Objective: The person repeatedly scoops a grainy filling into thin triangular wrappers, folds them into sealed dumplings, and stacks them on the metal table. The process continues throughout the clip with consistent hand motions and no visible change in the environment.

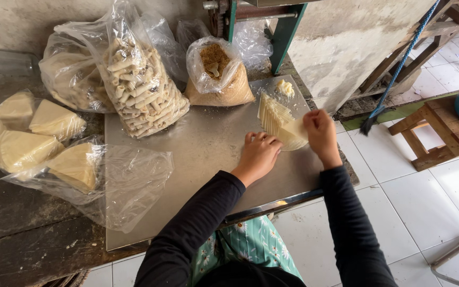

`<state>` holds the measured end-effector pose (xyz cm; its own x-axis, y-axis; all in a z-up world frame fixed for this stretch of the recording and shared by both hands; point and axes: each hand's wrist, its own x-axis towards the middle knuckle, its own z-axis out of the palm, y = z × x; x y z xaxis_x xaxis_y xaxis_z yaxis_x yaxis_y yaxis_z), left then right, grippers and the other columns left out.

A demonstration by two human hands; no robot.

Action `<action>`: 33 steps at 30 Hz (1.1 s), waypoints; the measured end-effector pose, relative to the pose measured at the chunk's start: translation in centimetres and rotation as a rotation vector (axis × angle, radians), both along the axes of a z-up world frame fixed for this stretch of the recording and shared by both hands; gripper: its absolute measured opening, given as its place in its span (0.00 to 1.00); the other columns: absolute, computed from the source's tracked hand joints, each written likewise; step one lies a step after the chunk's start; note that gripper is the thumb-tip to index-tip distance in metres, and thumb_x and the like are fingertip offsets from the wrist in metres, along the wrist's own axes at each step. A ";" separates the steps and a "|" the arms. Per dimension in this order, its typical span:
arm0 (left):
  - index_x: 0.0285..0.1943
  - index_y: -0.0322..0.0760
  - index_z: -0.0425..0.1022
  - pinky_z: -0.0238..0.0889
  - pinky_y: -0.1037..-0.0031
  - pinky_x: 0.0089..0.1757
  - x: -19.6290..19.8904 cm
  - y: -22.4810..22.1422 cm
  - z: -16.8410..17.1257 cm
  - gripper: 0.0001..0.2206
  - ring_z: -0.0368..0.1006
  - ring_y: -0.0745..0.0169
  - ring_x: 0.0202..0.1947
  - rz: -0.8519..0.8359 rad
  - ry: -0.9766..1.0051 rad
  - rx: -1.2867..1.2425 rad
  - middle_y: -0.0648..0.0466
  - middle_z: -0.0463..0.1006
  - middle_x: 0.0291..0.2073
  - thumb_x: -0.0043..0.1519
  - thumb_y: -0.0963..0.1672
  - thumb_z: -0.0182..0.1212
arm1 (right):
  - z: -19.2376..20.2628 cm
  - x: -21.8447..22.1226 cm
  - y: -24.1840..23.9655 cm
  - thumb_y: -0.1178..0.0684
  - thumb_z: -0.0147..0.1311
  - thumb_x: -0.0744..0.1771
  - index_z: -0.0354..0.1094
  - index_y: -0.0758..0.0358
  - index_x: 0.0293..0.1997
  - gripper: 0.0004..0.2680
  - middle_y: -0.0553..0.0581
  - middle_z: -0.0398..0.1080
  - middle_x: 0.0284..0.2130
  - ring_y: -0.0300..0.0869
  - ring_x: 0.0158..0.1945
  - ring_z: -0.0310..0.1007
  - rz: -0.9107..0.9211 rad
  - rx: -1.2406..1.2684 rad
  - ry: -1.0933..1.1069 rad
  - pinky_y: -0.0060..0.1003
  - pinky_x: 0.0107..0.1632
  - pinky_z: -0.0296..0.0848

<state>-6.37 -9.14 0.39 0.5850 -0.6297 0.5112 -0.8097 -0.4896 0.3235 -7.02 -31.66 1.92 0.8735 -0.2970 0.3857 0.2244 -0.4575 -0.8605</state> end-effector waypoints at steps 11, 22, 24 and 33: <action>0.60 0.27 0.72 0.70 0.61 0.43 1.7 2.7 -0.9 0.15 0.79 0.52 0.37 0.152 0.412 -0.471 0.48 0.82 0.36 0.68 0.43 0.53 | 5.9 4.0 8.2 0.62 0.52 0.69 0.69 0.69 0.44 0.02 0.58 0.76 0.32 0.41 0.33 0.76 0.077 -0.324 -0.165 0.36 0.37 0.75; 0.48 0.28 0.77 0.72 0.71 0.33 2.8 10.4 1.2 0.16 0.82 0.57 0.27 0.350 0.669 -0.481 0.47 0.84 0.28 0.58 0.46 0.67 | 11.4 5.0 17.8 0.60 0.60 0.68 0.70 0.67 0.49 0.07 0.60 0.69 0.31 0.48 0.32 0.71 0.118 -0.418 -0.324 0.40 0.37 0.70; 0.47 0.30 0.79 0.72 0.68 0.35 2.3 10.3 1.7 0.13 0.81 0.55 0.30 0.364 0.544 -0.415 0.49 0.85 0.29 0.57 0.44 0.67 | 12.9 6.6 18.1 0.58 0.62 0.67 0.71 0.65 0.50 0.09 0.60 0.69 0.32 0.49 0.33 0.72 0.145 -0.509 -0.332 0.42 0.38 0.71; 0.46 0.31 0.78 0.70 0.63 0.37 2.7 11.3 1.5 0.14 0.80 0.49 0.33 0.393 0.497 -0.335 0.48 0.82 0.29 0.55 0.45 0.69 | 12.4 14.3 19.0 0.55 0.61 0.66 0.74 0.61 0.37 0.03 0.61 0.72 0.33 0.56 0.35 0.75 0.096 -0.956 -0.206 0.49 0.39 0.73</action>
<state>-3.64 2.17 1.87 0.9503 -0.1799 0.2541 -0.3112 -0.5243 0.7926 7.24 -12.64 14.32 0.7662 0.2882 0.5744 0.4010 -0.9129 -0.0768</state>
